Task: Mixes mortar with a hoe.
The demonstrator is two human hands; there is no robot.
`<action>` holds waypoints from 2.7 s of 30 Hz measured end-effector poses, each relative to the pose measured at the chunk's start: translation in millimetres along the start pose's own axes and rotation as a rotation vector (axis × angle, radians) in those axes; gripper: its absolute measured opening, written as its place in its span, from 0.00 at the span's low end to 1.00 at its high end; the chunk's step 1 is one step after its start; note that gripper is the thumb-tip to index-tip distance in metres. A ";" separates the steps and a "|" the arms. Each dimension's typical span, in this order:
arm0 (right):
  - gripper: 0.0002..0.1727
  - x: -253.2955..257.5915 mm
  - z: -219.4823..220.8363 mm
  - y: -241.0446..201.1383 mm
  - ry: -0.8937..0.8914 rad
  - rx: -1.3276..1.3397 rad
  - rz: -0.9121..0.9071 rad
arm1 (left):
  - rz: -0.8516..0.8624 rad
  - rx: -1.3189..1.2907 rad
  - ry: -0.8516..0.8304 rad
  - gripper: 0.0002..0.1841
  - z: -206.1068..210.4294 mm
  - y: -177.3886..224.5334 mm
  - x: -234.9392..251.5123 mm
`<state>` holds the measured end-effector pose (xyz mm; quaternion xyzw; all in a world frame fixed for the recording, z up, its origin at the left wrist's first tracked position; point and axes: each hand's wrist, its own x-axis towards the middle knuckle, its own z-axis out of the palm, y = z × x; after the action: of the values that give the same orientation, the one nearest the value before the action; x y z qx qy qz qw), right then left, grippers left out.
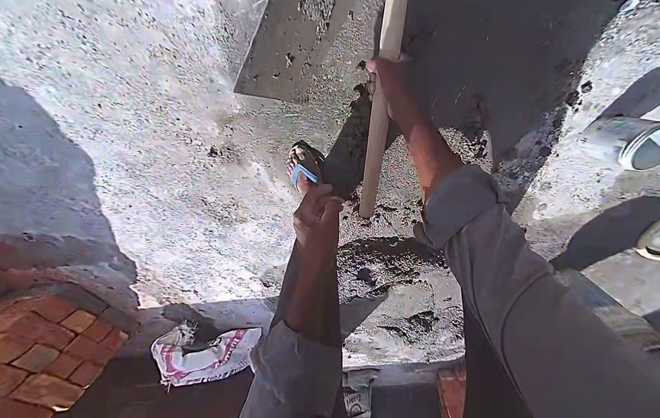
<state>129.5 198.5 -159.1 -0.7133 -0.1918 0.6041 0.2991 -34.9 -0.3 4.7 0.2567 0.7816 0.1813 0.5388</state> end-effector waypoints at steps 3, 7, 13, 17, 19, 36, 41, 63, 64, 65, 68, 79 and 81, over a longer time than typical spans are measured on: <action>0.08 -5.0 -36.2 24.8 0.038 -0.036 0.081 | -0.007 -0.017 0.022 0.15 0.0 6.0 1.9; 0.08 -14.0 -107.6 68.3 0.073 -0.073 0.061 | 0.019 -0.033 0.025 0.16 11.9 13.8 5.8; 0.16 -50.2 -218.7 122.0 0.164 -0.041 0.040 | 0.004 0.038 -0.008 0.16 26.8 13.8 -3.1; 0.12 -93.3 -287.9 128.7 0.213 -0.039 0.078 | -0.025 0.014 -0.016 0.14 24.3 20.7 -1.3; 0.09 -113.3 -306.3 122.5 0.174 0.022 0.088 | -0.018 -0.002 -0.026 0.14 21.4 26.0 -0.2; 0.14 -78.6 -78.1 164.0 -0.466 -0.017 0.014 | 0.135 0.146 0.168 0.14 13.0 4.1 6.9; 0.17 -101.5 -138.8 183.6 -0.362 -0.428 0.011 | 0.108 0.067 0.116 0.14 17.2 -0.2 6.9; 0.15 -154.1 -85.4 225.8 -0.661 -0.402 0.089 | 0.115 0.128 0.093 0.15 -0.4 14.8 17.6; 0.16 -154.5 -85.3 231.9 -0.679 -0.460 0.055 | 0.108 0.131 0.093 0.15 1.0 13.0 17.2; 0.17 -154.8 -89.9 237.8 -0.705 -0.530 0.040 | 0.097 0.127 0.091 0.15 1.1 11.3 16.2; 0.21 -156.0 -127.9 249.3 -0.716 -0.776 0.080 | 0.094 0.103 0.068 0.15 2.7 8.9 13.4; 0.19 -79.6 -246.1 78.0 -0.730 -1.601 -0.088 | 0.125 -0.039 0.030 0.16 7.8 18.0 15.3; 0.20 -70.8 -246.0 48.4 -0.758 -1.669 -0.126 | 0.123 -0.052 0.035 0.17 5.3 15.2 15.1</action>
<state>351.6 69.4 -115.6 -0.4403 -0.6895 0.4457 -0.3633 -31.2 21.0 0.0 0.2870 0.7686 0.2388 0.5195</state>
